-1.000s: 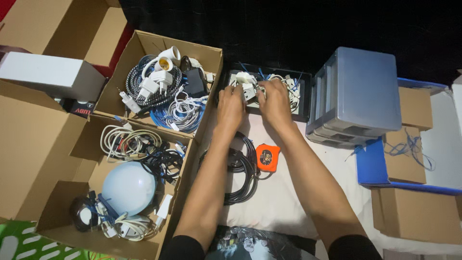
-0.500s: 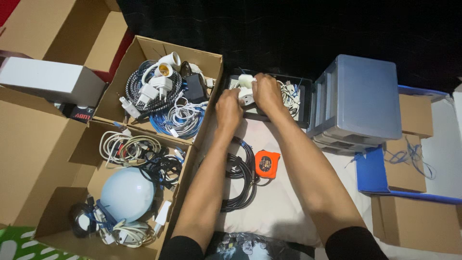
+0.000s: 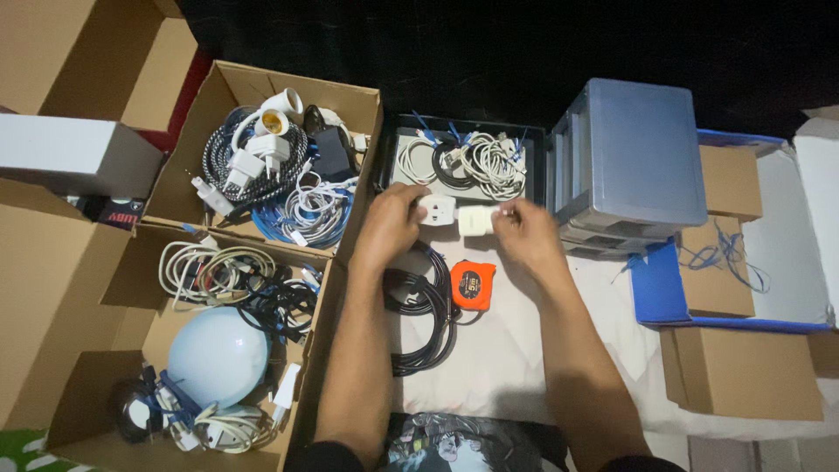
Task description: The person sorts various electronic accessories from a cardboard box onto a table. They handle multiple cables, adapters, and a light bulb, placing them into piles or back into the box.
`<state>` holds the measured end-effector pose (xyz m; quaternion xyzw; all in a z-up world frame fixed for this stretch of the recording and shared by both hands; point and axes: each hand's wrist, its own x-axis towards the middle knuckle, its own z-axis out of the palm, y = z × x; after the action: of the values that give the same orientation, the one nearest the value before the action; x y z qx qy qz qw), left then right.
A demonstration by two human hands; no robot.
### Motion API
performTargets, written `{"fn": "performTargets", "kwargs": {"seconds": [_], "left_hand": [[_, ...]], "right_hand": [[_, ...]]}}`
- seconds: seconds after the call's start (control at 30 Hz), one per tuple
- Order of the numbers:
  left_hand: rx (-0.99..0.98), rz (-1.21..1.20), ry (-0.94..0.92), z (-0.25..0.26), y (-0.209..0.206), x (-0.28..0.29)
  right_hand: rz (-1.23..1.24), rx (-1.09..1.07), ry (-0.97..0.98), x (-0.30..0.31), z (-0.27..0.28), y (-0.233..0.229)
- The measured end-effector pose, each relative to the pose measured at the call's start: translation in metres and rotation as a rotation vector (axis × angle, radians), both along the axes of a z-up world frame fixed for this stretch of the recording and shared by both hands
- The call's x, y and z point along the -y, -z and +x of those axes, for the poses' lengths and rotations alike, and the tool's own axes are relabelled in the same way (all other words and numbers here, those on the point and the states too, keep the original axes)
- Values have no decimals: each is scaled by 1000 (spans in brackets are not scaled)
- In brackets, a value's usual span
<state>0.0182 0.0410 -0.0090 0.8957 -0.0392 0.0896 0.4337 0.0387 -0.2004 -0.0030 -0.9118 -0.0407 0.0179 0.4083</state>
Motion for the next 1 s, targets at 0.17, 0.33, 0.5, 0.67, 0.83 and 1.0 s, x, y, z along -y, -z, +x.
{"fn": "performTargets", "kwargs": {"seconds": [0.17, 0.33, 0.5, 0.67, 0.83, 1.0], "left_hand": [[-61, 30, 141, -4, 6, -5], [-118, 83, 257, 1, 24, 2], [-57, 109, 278, 6, 34, 4], [6, 204, 364, 10, 20, 2], [-53, 284, 206, 31, 7, 21], [181, 299, 51, 67, 21, 44]], "right_hand": [[132, -191, 73, -4, -36, -6], [-96, -141, -10, -7, -34, -8], [-315, 223, -116, -1, -26, -6], [-292, 308, -59, -8, 17, 1], [-364, 278, -45, -20, 56, 11], [-437, 230, -82, -23, 71, 17]]}}
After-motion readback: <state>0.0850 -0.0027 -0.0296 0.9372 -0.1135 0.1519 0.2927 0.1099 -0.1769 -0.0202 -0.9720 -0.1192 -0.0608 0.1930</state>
